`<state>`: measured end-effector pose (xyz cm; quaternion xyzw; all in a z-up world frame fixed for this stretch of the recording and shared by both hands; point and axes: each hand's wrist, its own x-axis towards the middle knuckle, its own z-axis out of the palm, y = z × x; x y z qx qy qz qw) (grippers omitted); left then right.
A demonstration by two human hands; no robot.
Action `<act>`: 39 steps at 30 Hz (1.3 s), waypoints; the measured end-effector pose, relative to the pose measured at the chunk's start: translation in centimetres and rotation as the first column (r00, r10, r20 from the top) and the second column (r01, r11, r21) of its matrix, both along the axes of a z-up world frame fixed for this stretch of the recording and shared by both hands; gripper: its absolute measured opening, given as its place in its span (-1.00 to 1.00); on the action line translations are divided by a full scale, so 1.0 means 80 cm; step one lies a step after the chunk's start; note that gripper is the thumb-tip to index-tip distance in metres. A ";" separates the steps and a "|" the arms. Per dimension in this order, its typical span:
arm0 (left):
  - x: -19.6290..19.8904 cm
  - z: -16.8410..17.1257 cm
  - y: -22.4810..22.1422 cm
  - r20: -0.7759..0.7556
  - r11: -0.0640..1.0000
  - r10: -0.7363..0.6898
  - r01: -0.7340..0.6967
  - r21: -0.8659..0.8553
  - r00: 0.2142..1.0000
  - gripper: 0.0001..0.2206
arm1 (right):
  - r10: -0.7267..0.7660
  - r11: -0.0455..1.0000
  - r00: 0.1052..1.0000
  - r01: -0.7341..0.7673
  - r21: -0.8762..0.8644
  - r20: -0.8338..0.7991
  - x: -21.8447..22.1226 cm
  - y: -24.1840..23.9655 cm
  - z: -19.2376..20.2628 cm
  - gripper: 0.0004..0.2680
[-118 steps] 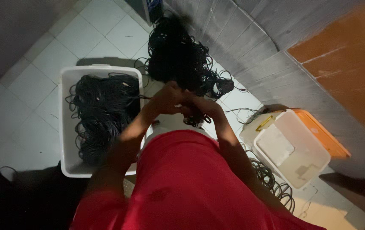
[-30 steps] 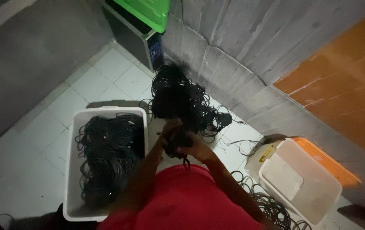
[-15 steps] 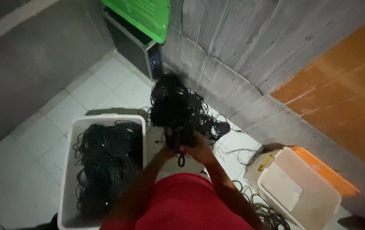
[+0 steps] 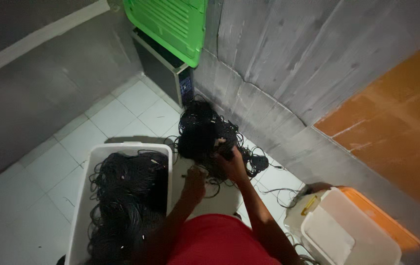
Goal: The person gathers long black cables from the floor, winds them into neat coils, and places them into a white bin.
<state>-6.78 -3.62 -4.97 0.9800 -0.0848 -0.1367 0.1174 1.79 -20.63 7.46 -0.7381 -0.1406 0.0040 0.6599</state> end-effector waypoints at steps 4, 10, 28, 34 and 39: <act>-0.023 -0.030 0.005 0.120 0.989 -0.077 0.092 -0.118 0.990 -0.59 | -0.029 0.997 0.999 0.028 -0.078 -0.015 0.011 0.007 -0.009 -0.63; -0.046 -0.044 0.038 -0.074 0.682 0.110 -0.129 -0.720 0.991 -0.66 | 0.029 0.983 0.997 -0.042 -0.178 -0.075 0.030 0.011 -0.007 -0.64; -0.047 0.218 0.062 -0.299 0.932 -0.110 -0.006 -0.363 0.948 -0.69 | -0.071 0.997 0.997 0.070 -0.034 -0.020 0.074 -0.039 -0.132 -0.71; -0.011 0.208 0.067 -0.171 0.780 -0.031 -0.084 -0.621 0.985 -0.77 | 0.081 0.966 0.941 -0.155 -0.207 -0.329 0.030 -0.037 -0.119 -0.66; 0.060 0.210 0.071 0.080 0.717 0.052 0.019 -0.697 0.995 -0.61 | 0.255 0.880 0.825 -0.414 -0.233 -0.505 -0.028 -0.025 -0.134 -0.63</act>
